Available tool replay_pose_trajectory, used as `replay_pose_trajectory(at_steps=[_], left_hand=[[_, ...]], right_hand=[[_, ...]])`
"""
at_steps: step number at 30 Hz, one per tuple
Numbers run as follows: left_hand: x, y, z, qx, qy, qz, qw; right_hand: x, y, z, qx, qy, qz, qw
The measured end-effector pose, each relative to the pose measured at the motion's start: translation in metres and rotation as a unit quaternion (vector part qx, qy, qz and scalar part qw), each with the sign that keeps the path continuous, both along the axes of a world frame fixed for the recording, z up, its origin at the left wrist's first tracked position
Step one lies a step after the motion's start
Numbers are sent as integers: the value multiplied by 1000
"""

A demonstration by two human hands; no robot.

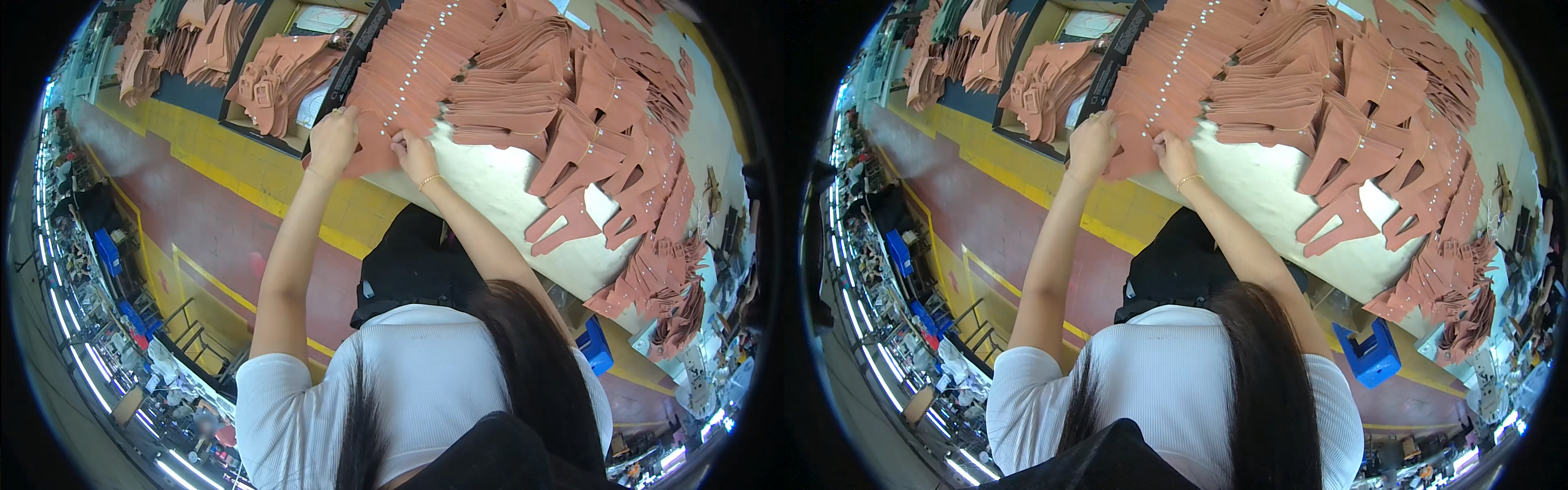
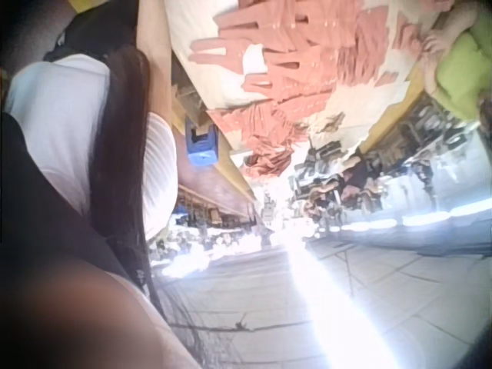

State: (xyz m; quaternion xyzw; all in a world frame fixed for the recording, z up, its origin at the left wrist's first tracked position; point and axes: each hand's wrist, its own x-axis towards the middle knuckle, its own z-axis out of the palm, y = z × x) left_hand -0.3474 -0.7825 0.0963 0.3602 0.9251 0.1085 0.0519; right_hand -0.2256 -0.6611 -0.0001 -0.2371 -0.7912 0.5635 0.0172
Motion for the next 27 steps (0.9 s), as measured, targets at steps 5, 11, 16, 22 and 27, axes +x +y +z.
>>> replay_pose_trajectory(at_steps=[5, 11, 16, 22, 27], left_hand=[[-5, 4, -16, -29, -2, 15, 999], [1, 2, -5, -77, 25, 9, 997], [21, -10, 17, -69, -42, 77, 994], [59, -55, 28, 69, -90, 105, 988], [90, -75, -9, 36, -186, 44, 981]], right_hand=[[-6, -4, -1, 50, -14, -4, 999], [-6, -5, 2, 80, -24, -8, 996], [-9, -8, 4, 93, -41, -12, 995], [-11, -9, 7, 118, -69, 1, 991], [-11, -7, 10, 132, -77, 20, 988]])
